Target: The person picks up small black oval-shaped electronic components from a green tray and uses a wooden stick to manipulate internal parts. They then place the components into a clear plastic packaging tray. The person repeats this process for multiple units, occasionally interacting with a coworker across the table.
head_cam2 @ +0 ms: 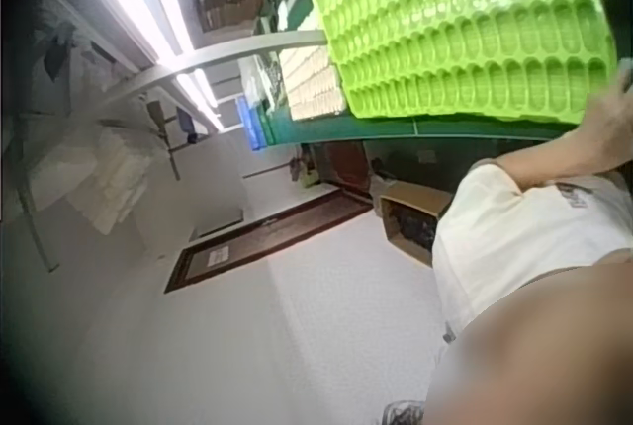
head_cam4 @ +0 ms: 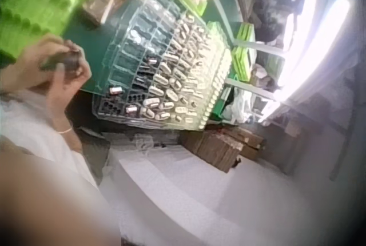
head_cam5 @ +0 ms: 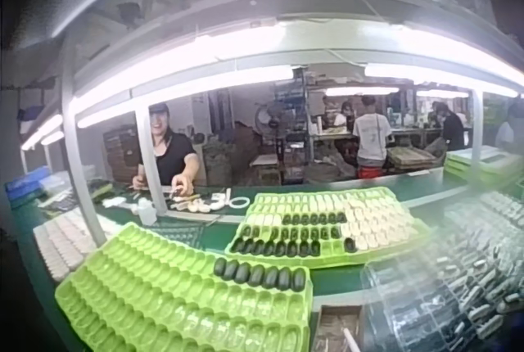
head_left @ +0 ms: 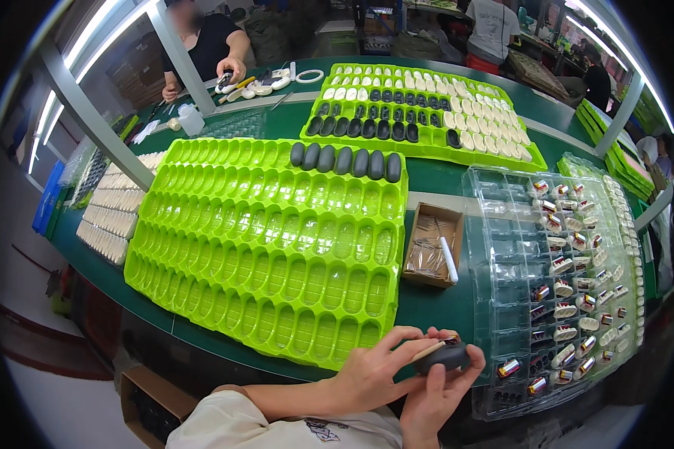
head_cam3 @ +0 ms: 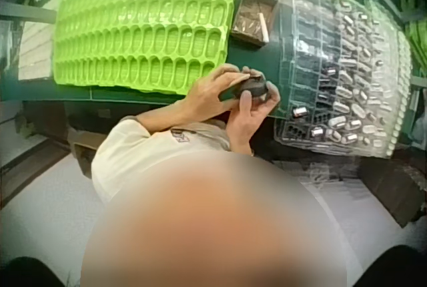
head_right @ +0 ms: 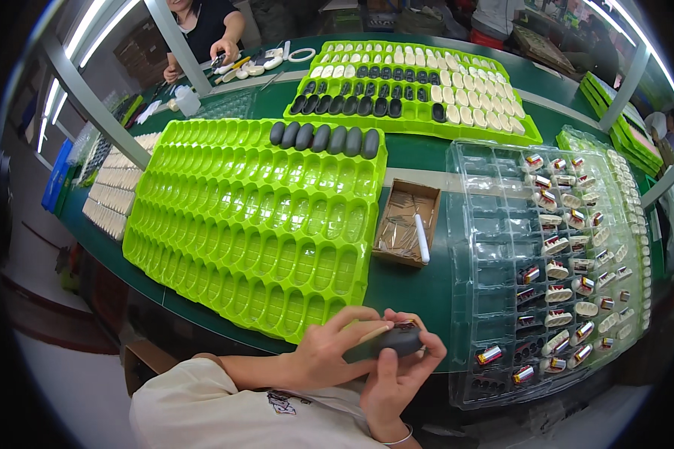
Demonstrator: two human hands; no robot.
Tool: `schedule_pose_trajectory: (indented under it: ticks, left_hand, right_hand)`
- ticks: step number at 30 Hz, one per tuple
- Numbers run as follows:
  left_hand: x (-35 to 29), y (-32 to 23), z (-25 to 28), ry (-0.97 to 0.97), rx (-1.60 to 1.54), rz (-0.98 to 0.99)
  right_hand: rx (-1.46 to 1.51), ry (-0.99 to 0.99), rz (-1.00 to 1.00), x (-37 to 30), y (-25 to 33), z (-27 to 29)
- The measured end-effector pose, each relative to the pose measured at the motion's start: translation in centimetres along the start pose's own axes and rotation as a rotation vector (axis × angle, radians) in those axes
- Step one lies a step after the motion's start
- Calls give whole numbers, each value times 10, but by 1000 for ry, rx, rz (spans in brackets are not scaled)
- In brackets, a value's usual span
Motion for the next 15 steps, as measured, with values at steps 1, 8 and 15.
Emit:
schedule_pose_trajectory:
  ticks: [1,8,15]
  left_hand:
    - [4,3,2,52,-8,24]
    - [42,24,64,-8,106,20]
    - [170,148,214,-512,491,301]
  right_hand:
    - [39,4,-10,0,-3,1]
    - [-53,125,-59,6,-10,3]
    - [-324,118,-18,8,-34,27]
Point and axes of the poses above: each hand's wrist, its own x-axis towards the middle knuckle, its own z-axis out of the back of the hand, y = z × x, the point moved 6 cm from there along x, towards the middle knuckle, and after that the axes turned 14 degrees about z, right-handed, at the moved point
